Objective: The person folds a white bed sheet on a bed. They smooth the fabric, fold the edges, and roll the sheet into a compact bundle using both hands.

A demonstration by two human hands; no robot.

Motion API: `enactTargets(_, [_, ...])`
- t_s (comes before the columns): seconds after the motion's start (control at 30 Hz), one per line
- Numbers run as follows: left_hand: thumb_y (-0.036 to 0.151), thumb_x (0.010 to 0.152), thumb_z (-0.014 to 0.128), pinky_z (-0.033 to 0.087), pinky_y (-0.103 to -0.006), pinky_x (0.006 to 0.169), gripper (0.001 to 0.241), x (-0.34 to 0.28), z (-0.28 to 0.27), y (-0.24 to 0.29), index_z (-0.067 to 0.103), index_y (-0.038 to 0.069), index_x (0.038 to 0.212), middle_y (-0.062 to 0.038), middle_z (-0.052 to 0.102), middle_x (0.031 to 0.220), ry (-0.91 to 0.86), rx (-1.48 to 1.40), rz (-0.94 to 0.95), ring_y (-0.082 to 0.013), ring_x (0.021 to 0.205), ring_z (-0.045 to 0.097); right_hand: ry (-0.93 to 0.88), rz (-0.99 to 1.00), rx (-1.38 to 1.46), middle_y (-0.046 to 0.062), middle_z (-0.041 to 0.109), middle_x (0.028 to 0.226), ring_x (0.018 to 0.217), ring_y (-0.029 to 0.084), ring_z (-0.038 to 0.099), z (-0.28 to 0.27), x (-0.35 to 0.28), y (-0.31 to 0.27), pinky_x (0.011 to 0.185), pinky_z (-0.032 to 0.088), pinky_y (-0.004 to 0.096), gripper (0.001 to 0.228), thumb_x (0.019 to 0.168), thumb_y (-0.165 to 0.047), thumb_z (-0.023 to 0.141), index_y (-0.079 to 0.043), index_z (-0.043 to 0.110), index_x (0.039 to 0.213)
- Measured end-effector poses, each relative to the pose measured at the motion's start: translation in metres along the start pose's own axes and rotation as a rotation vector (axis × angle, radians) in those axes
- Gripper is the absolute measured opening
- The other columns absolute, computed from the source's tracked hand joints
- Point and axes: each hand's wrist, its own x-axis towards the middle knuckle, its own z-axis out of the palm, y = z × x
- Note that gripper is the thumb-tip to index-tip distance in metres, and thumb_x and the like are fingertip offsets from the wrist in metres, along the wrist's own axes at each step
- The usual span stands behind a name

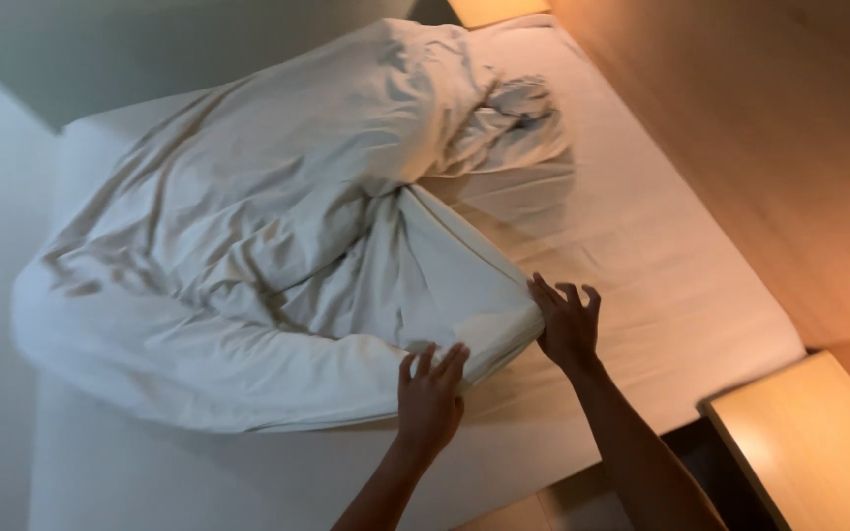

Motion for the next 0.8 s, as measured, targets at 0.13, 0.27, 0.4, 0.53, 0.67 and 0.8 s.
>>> enactTargets(0.13, [0.000,0.073,0.073,0.029,-0.0557,0.115,0.074,0.023,0.017,0.002,0.055,0.011,0.143,-0.006,0.057,0.148,0.028,-0.009,0.039,-0.0357,0.138,0.047,0.004,0.062,-0.112,0.000,0.064,0.147,0.123,0.023,0.056,-0.037,0.003,0.023,0.114,0.026,0.054,0.063,0.081,-0.021,0.076,-0.015,0.062,0.142])
enactTargets(0.27, [0.001,0.076,0.073,0.030,-0.0542,0.114,0.075,0.039,0.030,0.002,0.050,0.008,0.147,-0.010,0.054,0.153,0.034,-0.020,0.062,-0.0352,0.139,0.046,0.024,0.114,-0.143,-0.001,0.063,0.147,0.127,0.021,0.055,-0.055,0.000,0.025,0.115,0.023,0.054,0.064,0.080,-0.018,0.075,-0.016,0.062,0.143])
enactTargets(0.4, [0.008,0.076,0.077,0.032,-0.0574,0.109,0.084,0.060,0.017,0.013,0.041,0.005,0.152,-0.016,0.046,0.156,0.062,-0.079,0.091,-0.0395,0.141,0.042,0.028,0.106,-0.084,0.002,0.063,0.146,0.126,0.022,0.054,-0.055,0.003,0.004,0.113,0.023,0.056,0.065,0.078,-0.019,0.076,-0.013,0.061,0.141])
enactTargets(0.53, [0.008,0.074,0.077,0.033,-0.0571,0.111,0.088,0.072,0.026,0.024,0.039,0.007,0.154,-0.014,0.041,0.161,0.014,-0.013,0.086,-0.0372,0.144,0.043,0.015,0.065,0.003,0.005,0.064,0.144,0.127,0.024,0.054,-0.049,-0.001,-0.032,0.112,0.023,0.057,0.066,0.077,-0.020,0.076,-0.010,0.060,0.140])
enactTargets(0.67, [0.013,0.075,0.080,0.032,-0.0578,0.109,0.089,0.087,0.032,0.031,0.039,0.004,0.154,-0.016,0.041,0.160,0.015,-0.036,0.047,-0.0404,0.142,0.041,-0.053,0.067,0.076,0.006,0.068,0.133,0.130,0.025,0.054,-0.041,0.004,-0.042,0.114,0.021,0.058,0.064,0.078,-0.020,0.078,-0.008,0.059,0.138])
enactTargets(0.8, [0.018,0.079,0.080,0.029,-0.0596,0.112,0.076,0.091,0.044,0.035,0.048,0.004,0.146,-0.015,0.049,0.154,0.082,-0.034,0.063,-0.0403,0.139,0.045,-0.119,0.106,0.158,0.005,0.073,0.121,0.131,0.026,0.054,-0.043,0.002,-0.042,0.113,0.018,0.059,0.066,0.077,-0.020,0.081,-0.006,0.057,0.137])
